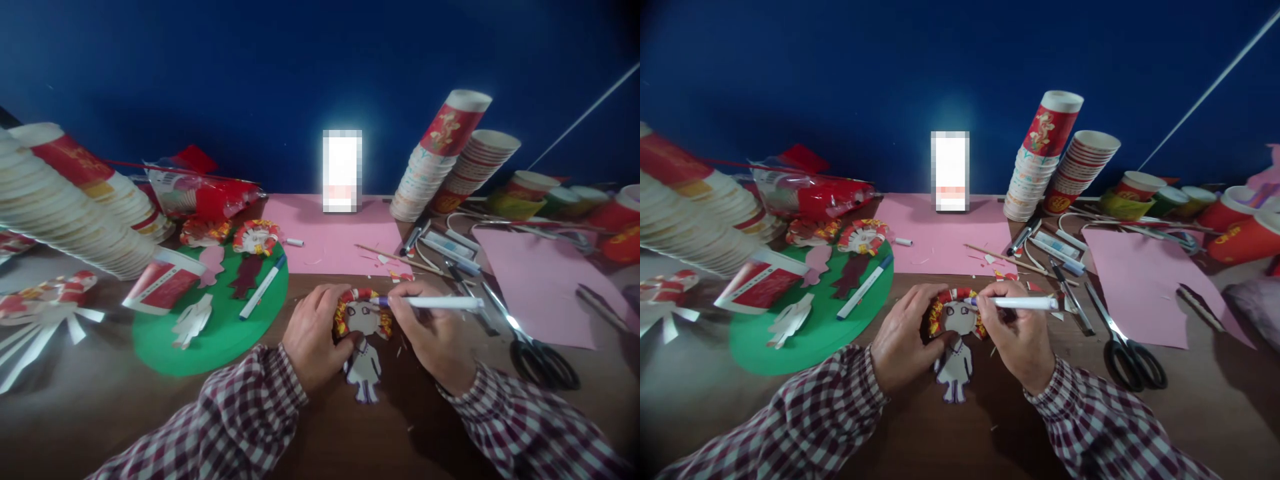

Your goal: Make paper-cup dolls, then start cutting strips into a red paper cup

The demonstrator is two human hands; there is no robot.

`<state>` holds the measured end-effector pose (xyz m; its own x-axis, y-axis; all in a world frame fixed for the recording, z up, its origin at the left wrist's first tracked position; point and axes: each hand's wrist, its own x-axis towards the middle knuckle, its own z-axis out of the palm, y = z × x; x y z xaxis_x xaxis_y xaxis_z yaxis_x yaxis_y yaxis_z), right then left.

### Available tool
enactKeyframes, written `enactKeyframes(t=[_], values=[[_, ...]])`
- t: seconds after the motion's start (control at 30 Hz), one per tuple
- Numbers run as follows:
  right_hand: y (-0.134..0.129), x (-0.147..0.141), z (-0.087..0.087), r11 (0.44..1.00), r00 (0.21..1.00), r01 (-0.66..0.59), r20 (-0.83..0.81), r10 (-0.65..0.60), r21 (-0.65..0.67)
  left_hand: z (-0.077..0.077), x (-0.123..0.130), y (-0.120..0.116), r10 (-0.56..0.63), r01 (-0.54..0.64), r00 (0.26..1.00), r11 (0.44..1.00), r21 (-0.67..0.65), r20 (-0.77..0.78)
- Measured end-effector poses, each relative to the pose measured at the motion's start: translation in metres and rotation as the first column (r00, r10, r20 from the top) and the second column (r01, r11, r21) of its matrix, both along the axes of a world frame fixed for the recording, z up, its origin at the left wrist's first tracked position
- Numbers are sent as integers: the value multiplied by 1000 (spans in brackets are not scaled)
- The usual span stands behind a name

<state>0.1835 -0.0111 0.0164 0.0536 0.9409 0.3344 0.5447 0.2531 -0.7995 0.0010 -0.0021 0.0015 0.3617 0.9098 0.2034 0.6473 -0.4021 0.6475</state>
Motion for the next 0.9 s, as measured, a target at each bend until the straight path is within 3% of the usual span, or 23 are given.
enactKeyframes(t=[0.23, 0.47, 0.9], values=[[-1, -1, -2, 984, 992, -110, -84, 99, -141, -1, 0, 1, -1, 1, 1000, 1000, 3, 11], [2, 1, 0, 997, 999, -36, 23, 38, -69, -1, 0, 0, -2, 2, 1000, 1000, -6, -1], [4, 2, -2, 989, 997, -38, 64, 48, -144, 0, -1, 1, -22, 22, 1000, 1000, 0, 13]])
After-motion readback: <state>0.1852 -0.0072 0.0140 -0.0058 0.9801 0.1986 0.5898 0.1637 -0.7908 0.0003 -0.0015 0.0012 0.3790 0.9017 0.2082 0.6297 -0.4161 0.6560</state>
